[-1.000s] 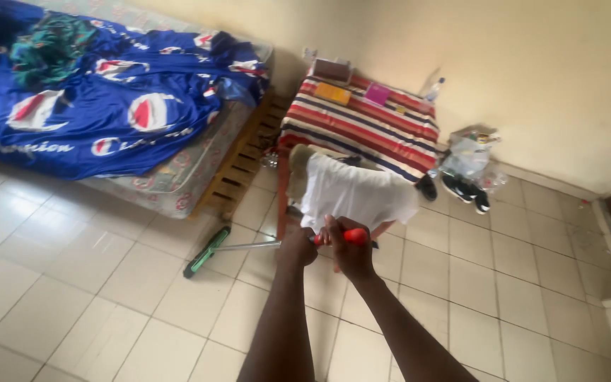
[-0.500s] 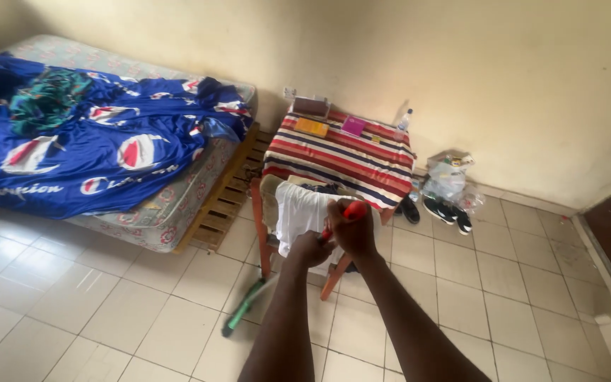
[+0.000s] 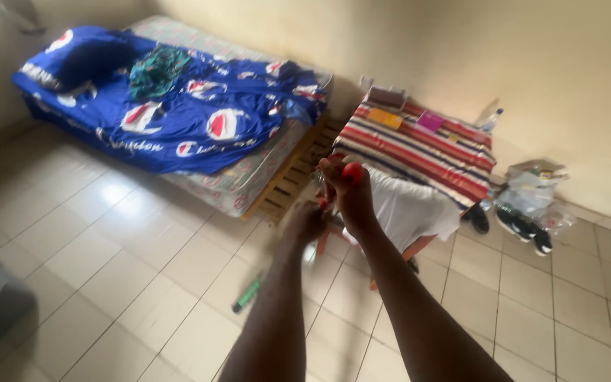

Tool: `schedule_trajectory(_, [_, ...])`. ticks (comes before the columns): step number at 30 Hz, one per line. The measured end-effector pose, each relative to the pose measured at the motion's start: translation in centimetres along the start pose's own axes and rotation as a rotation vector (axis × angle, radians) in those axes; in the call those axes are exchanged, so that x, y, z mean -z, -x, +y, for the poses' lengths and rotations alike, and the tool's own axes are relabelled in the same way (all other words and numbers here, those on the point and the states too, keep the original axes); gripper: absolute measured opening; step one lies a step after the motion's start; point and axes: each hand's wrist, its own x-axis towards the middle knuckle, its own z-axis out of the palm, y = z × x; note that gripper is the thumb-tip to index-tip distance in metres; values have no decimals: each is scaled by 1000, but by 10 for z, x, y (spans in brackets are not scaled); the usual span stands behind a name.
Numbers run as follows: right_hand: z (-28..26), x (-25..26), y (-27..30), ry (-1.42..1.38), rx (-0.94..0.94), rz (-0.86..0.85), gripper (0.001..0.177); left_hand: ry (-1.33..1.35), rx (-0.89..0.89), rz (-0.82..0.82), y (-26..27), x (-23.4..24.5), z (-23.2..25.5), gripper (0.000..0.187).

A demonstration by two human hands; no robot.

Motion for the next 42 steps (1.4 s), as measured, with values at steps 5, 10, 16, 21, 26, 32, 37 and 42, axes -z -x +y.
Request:
schedule_trajectory(5, [91, -27, 30, 110, -28, -88, 33, -101, 147, 5, 44, 39, -56, 26])
schedule_trajectory(10, [112, -42, 60, 170, -86, -70, 38, -113, 125, 4, 44, -6, -138, 19])
schedule_trajectory(16, [61, -2, 78, 212, -92, 34, 40, 122, -174, 61, 65, -31, -66, 15])
schedule_trajectory(21, [22, 39, 93, 183, -159, 124, 40, 214, -377, -55, 56, -82, -35, 15])
schedule_trajectory(26, [-14, 31, 93, 276, -167, 152, 40, 174, -328, -285, 51, -55, 8, 22])
schedule_trajectory(32, [-18, 8, 67, 259, -127, 107, 39, 184, -351, -224, 38, -31, 9, 26])
schedule_trajectory(37, [-14, 5, 56, 248, -78, 105, 40, 96, -310, -211, 24, -22, 5, 26])
schedule_trajectory(42, [-20, 7, 51, 161, -82, 129, 39, 86, -330, -137, 16, -20, -1, 22])
